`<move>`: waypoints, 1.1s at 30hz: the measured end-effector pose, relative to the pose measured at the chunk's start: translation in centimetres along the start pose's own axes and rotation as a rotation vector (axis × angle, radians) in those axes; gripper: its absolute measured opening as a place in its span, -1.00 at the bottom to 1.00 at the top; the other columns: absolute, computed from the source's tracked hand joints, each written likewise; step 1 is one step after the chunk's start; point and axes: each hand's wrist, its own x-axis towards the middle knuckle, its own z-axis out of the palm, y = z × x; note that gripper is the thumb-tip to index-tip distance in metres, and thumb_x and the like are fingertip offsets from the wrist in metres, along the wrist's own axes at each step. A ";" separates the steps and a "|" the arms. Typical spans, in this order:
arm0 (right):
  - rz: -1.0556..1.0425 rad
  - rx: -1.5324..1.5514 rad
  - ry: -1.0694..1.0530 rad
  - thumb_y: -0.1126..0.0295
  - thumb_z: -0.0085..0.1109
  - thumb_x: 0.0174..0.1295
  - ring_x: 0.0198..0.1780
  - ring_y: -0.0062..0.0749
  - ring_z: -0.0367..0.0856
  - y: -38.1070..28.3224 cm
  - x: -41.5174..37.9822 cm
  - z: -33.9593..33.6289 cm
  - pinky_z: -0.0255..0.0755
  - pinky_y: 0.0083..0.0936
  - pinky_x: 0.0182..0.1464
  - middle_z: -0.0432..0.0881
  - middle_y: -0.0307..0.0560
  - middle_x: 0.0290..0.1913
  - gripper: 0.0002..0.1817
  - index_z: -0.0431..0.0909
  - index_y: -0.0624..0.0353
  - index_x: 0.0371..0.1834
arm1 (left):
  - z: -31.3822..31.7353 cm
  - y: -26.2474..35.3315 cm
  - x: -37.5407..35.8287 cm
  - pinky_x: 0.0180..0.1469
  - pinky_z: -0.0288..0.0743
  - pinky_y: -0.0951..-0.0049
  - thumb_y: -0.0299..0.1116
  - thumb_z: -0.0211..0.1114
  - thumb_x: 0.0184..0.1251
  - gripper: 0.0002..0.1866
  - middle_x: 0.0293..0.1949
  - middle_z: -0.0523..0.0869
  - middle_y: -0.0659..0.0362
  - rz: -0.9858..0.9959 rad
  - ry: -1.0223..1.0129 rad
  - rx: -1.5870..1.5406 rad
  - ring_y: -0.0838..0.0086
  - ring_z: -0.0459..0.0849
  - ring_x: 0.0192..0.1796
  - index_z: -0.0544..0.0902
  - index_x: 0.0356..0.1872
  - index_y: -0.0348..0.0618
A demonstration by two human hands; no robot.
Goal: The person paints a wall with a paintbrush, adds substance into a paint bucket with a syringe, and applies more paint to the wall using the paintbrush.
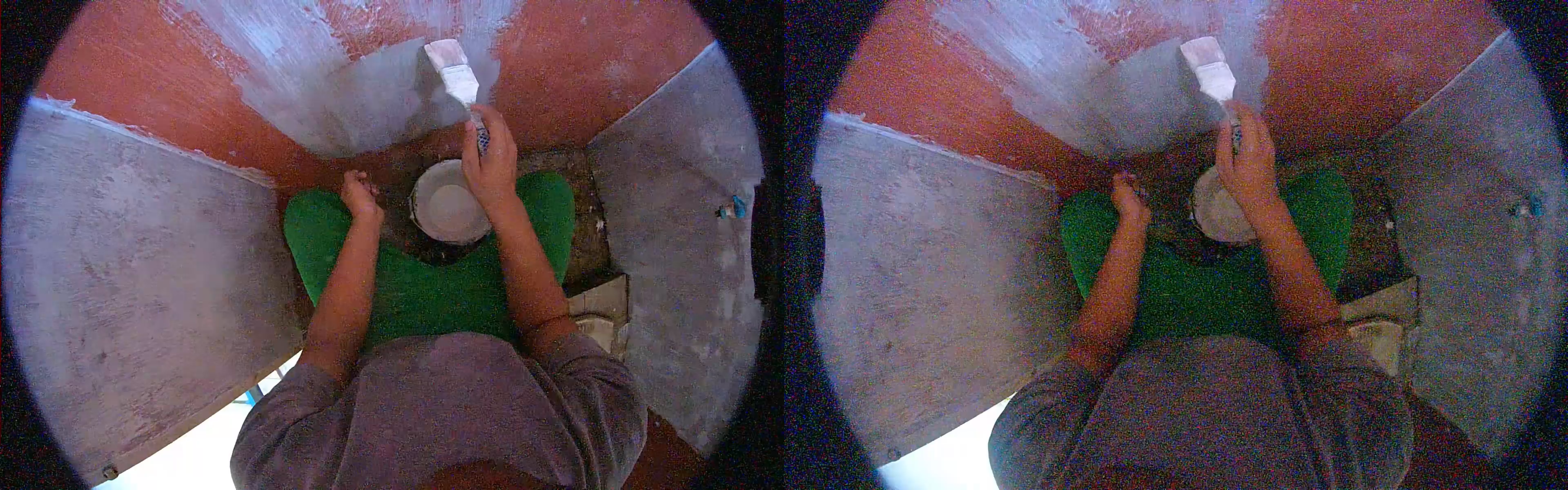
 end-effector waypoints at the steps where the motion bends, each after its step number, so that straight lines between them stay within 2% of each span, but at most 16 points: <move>1: 0.003 0.007 0.022 0.41 0.01 0.28 -0.09 0.10 0.56 -0.4 0.3 0.0 0.41 -0.22 -0.01 0.54 0.23 -0.12 -0.74 0.43 0.31 -0.02 | 0.1 0.0 -0.2 -0.58 0.26 0.46 -0.22 0.08 0.28 -0.80 -0.55 0.43 0.25 0.018 0.005 -0.017 0.54 0.33 -0.57 0.50 -0.38 -0.12; 5: 0.096 0.028 -0.029 0.42 0.03 0.25 0.03 0.15 0.50 -0.4 0.1 0.0 0.36 -0.13 0.11 0.52 0.26 -0.01 -0.66 0.41 0.30 0.07 | -0.8 -0.2 0.1 -0.57 0.25 0.49 -0.24 0.05 0.31 -0.83 -0.52 0.46 0.28 0.005 -0.040 -0.017 0.57 0.33 -0.57 0.50 -0.35 -0.09; 11: 0.060 0.012 -0.002 0.40 0.02 0.26 0.01 0.15 0.50 -0.7 0.5 0.3 0.37 -0.14 0.08 0.52 0.25 -0.01 -0.66 0.41 0.30 0.06 | 0.1 0.9 -1.8 -0.57 0.25 0.49 -0.22 0.07 0.30 -0.80 -0.54 0.44 0.28 0.019 0.009 -0.039 0.57 0.33 -0.57 0.49 -0.41 -0.09; 14: 0.096 -0.057 -0.052 0.40 0.02 0.26 0.00 0.14 0.50 -0.3 0.5 0.6 0.38 -0.14 0.08 0.53 0.25 -0.03 -0.67 0.42 0.30 0.05 | 0.4 1.3 -2.0 -0.57 0.25 0.47 -0.21 0.08 0.29 -0.79 -0.56 0.42 0.28 -0.048 0.008 -0.042 0.56 0.32 -0.58 0.49 -0.45 -0.09; 17: 0.046 -0.088 0.020 0.42 0.02 0.26 -0.10 0.08 0.57 0.0 0.3 0.7 0.42 -0.23 -0.03 0.56 0.18 -0.17 -0.77 0.46 0.29 -0.07 | 0.1 0.5 -1.2 -0.58 0.24 0.47 -0.21 0.09 0.27 -0.79 -0.60 0.40 0.27 0.008 -0.026 -0.072 0.55 0.31 -0.60 0.48 -0.45 -0.10; 20: 0.117 -0.024 -0.006 0.42 0.04 0.22 -0.03 0.14 0.51 -0.8 0.1 0.2 0.39 -0.15 0.06 0.54 0.24 -0.09 -0.70 0.46 0.32 -0.01 | -0.2 0.6 -1.1 -0.58 0.23 0.46 -0.21 0.10 0.26 -0.78 -0.63 0.37 0.26 -0.034 -0.059 -0.031 0.55 0.31 -0.61 0.48 -0.48 -0.10; 23: 0.052 -0.027 0.049 0.43 0.06 0.20 -0.06 0.15 0.52 -1.1 0.2 0.2 0.40 -0.15 0.03 0.54 0.25 -0.11 -0.70 0.47 0.32 -0.02 | 0.4 1.0 -1.9 -0.58 0.21 0.47 -0.20 0.10 0.26 -0.76 -0.66 0.34 0.27 -0.011 -0.035 -0.045 0.54 0.30 -0.61 0.47 -0.50 -0.11; 26: 0.054 -0.057 -0.016 0.45 0.05 0.19 -0.09 0.14 0.53 -1.1 0.9 0.1 0.42 -0.16 -0.01 0.54 0.24 -0.14 -0.69 0.47 0.32 -0.01 | 0.5 1.0 -2.1 -0.58 0.20 0.48 -0.19 0.10 0.26 -0.75 -0.66 0.32 0.28 -0.017 -0.067 -0.040 0.54 0.28 -0.61 0.46 -0.52 -0.11; 33: 0.052 -0.056 0.003 0.50 0.04 0.16 -0.16 0.11 0.52 -1.9 0.8 -0.3 0.43 -0.16 -0.08 0.55 0.19 -0.21 -0.73 0.50 0.33 -0.07 | 0.5 1.2 -2.1 -0.58 0.18 0.49 -0.19 0.12 0.24 -0.76 -0.65 0.32 0.30 -0.031 -0.048 -0.049 0.57 0.26 -0.61 0.45 -0.54 -0.08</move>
